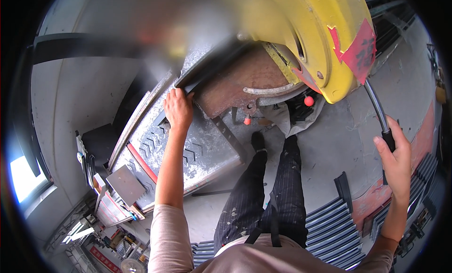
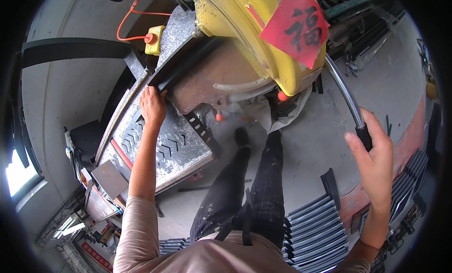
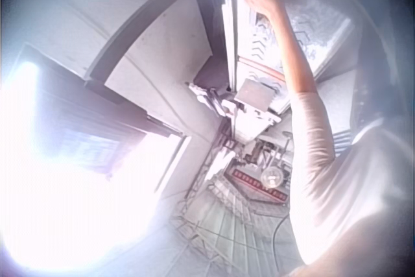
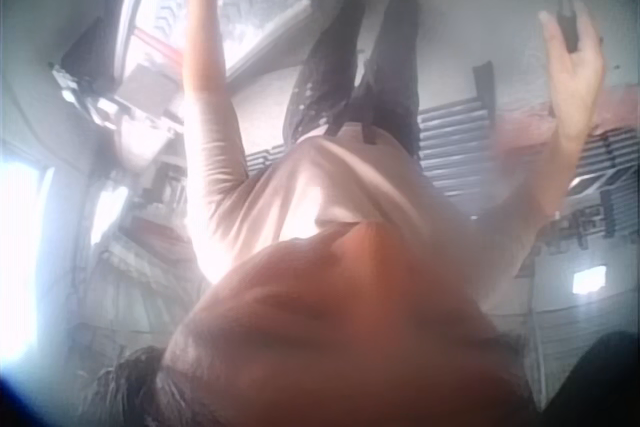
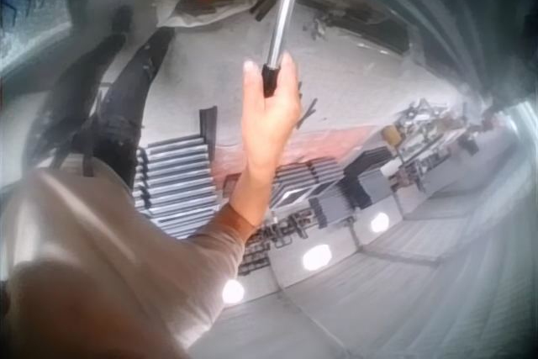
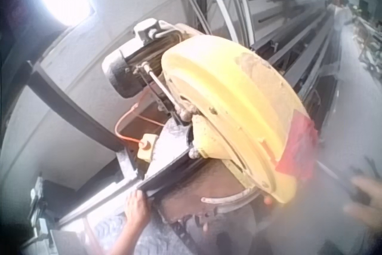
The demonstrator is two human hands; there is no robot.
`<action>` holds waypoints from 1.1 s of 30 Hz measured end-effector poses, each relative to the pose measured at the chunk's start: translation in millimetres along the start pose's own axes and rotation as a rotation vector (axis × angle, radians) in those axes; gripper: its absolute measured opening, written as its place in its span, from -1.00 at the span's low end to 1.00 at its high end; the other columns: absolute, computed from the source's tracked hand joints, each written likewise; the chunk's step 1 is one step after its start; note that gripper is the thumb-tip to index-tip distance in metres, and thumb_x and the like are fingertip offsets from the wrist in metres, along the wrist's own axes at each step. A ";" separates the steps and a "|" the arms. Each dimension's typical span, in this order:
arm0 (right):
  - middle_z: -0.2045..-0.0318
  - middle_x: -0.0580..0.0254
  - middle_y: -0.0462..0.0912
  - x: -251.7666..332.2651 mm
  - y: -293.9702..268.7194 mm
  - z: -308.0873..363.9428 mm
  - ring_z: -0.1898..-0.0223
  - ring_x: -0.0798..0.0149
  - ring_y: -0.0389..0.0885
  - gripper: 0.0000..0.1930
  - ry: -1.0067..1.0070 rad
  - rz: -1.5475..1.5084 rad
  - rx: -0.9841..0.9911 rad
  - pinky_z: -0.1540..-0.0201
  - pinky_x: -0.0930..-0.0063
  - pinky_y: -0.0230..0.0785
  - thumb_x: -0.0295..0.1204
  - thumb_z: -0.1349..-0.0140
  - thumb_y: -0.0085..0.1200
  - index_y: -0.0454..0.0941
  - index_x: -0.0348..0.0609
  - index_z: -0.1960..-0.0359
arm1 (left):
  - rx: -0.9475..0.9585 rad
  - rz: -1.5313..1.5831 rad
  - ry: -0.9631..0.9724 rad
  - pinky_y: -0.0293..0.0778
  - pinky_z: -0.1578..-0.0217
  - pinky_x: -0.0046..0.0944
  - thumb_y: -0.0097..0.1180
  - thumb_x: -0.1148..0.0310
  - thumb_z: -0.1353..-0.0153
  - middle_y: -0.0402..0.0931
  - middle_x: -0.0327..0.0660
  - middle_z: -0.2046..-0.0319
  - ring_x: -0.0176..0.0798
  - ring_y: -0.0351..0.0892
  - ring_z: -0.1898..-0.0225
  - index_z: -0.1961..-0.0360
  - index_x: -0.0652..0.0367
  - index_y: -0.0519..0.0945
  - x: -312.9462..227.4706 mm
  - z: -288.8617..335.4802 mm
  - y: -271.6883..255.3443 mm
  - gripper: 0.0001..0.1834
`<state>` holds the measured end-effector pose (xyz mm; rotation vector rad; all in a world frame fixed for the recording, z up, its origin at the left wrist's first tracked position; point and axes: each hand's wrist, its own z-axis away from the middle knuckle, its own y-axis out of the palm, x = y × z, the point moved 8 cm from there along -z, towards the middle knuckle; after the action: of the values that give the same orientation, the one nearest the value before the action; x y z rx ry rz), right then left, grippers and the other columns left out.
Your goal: The person takes aluminum frame profiles from a stack and cuts them to length using a miter saw, then places the cut pieces onto a stack of window frames.
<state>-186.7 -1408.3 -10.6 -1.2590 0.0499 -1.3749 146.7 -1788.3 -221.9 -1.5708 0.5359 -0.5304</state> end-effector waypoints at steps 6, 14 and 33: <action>0.31 0.37 0.47 -8.0 8.0 -3.8 0.34 0.53 0.36 -0.61 -0.104 0.005 -0.063 0.27 0.64 0.29 -0.51 -0.28 0.13 0.44 -0.39 -0.13 | 0.014 -0.010 -0.010 0.34 0.03 -0.01 0.21 0.16 -0.21 0.51 -0.03 0.25 0.05 0.50 0.09 0.26 0.23 0.48 -1.7 -1.2 0.2 -0.67; 0.45 0.35 0.48 -67.0 59.0 -30.2 0.41 0.53 0.36 -0.71 -0.038 -0.081 -0.098 0.29 0.60 0.32 -0.46 -0.28 0.18 0.51 -0.29 0.01 | -0.001 -0.024 -0.011 0.35 0.02 -0.01 0.21 0.15 -0.21 0.52 -0.04 0.23 0.05 0.51 0.08 0.25 0.22 0.49 -2.1 -3.7 1.7 -0.66; 0.20 0.10 0.62 293.7 -156.5 2.2 0.50 0.39 0.57 -0.51 -0.430 0.456 -0.063 0.42 0.60 0.45 -0.09 -0.31 0.06 0.54 -0.31 -0.01 | 0.058 0.065 -0.001 0.40 0.06 0.01 0.21 0.10 -0.22 0.54 -0.05 0.19 0.05 0.54 0.06 0.14 0.18 0.48 16.6 2.5 1.2 -0.61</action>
<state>-204.6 -1575.8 276.4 -1.4648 0.0765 -0.7029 161.2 -1796.8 -223.0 -1.4940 0.5642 -0.4910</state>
